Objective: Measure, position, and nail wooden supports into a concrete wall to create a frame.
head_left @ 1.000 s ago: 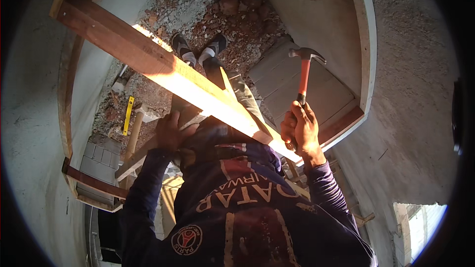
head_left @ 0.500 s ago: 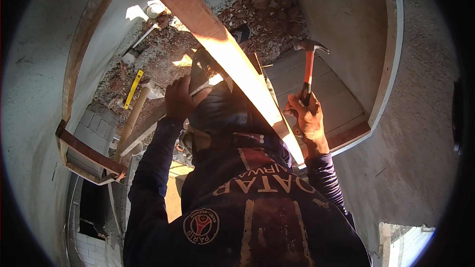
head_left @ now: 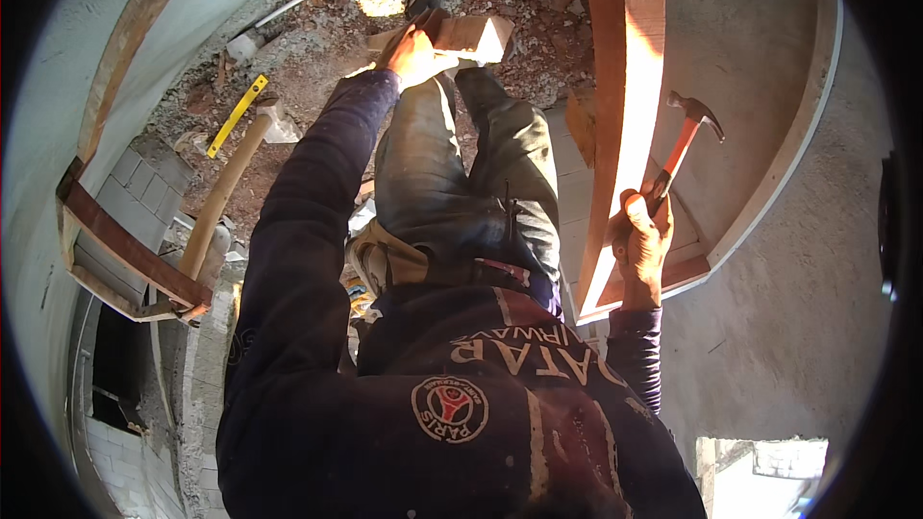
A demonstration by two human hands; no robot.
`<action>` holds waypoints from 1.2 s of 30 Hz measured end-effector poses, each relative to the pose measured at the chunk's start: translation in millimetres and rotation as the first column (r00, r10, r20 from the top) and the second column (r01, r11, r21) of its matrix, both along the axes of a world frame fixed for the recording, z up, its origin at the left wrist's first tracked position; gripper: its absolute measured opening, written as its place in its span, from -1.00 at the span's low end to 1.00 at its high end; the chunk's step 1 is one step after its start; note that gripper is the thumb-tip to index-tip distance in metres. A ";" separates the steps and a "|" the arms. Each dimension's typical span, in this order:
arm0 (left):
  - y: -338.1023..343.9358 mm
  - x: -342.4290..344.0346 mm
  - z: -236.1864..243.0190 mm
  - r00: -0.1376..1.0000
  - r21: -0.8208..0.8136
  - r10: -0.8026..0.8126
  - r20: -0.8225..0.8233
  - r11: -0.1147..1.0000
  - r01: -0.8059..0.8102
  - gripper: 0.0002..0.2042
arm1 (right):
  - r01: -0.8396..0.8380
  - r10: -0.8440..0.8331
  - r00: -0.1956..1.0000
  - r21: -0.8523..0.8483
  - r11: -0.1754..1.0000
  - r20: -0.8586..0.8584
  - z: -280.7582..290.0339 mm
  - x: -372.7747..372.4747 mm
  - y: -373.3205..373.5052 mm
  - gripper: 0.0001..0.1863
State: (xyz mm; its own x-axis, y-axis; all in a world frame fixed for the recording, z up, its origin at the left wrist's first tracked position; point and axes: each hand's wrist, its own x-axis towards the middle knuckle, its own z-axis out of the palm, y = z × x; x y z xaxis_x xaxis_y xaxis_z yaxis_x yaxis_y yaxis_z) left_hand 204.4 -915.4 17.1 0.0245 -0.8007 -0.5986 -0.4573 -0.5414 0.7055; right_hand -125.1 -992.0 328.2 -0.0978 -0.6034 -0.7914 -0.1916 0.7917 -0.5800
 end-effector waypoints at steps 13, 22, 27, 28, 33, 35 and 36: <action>-94.2 -84.0 118.4 0.963 -0.696 -0.268 -0.022 0.696 0.178 -0.01 | 0.049 -0.056 0.998 -0.208 0.977 -0.032 -4.9 8.9 5.0 -0.68; -65.5 -149.4 137.6 0.930 -0.731 -0.170 -0.327 0.669 -0.134 -0.36 | 0.002 -0.014 0.999 -0.239 0.971 -0.045 -12.5 19.3 7.3 -0.65; -66.9 -154.0 138.9 0.925 -0.732 -0.122 -0.359 0.652 -0.198 -0.36 | -0.033 0.022 0.999 -0.276 0.961 -0.042 -10.1 20.3 6.7 -0.64; -66.0 -153.3 140.8 0.925 -0.703 -0.112 -0.364 0.684 -0.194 -0.36 | -0.043 0.022 0.997 -0.306 0.951 -0.070 -11.7 21.5 8.2 -0.65; -67.2 -149.2 139.7 0.924 -0.661 -0.114 -0.366 0.730 -0.172 -0.37 | -0.055 -0.006 0.990 -0.412 0.909 -0.143 -20.7 19.0 15.3 -0.69; -69.9 -151.7 141.8 0.897 -0.663 -0.111 -0.427 0.714 -0.227 -0.38 | -0.091 -0.009 0.976 -0.444 0.892 -0.219 -18.6 16.9 14.5 -0.73; -71.4 -152.7 140.3 0.891 -0.662 -0.122 -0.438 0.714 -0.228 -0.38 | -0.084 -0.020 0.976 -0.461 0.884 -0.217 -17.6 17.6 15.1 -0.74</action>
State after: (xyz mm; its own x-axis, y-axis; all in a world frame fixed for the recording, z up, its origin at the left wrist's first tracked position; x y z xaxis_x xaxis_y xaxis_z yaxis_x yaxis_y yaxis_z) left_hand 51.8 -986.8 157.5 -0.0317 -0.9874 0.1551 -0.0063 0.1554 0.9878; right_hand -107.5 -976.9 310.6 -0.2036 -0.9015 -0.3820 -0.3704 0.4321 -0.8223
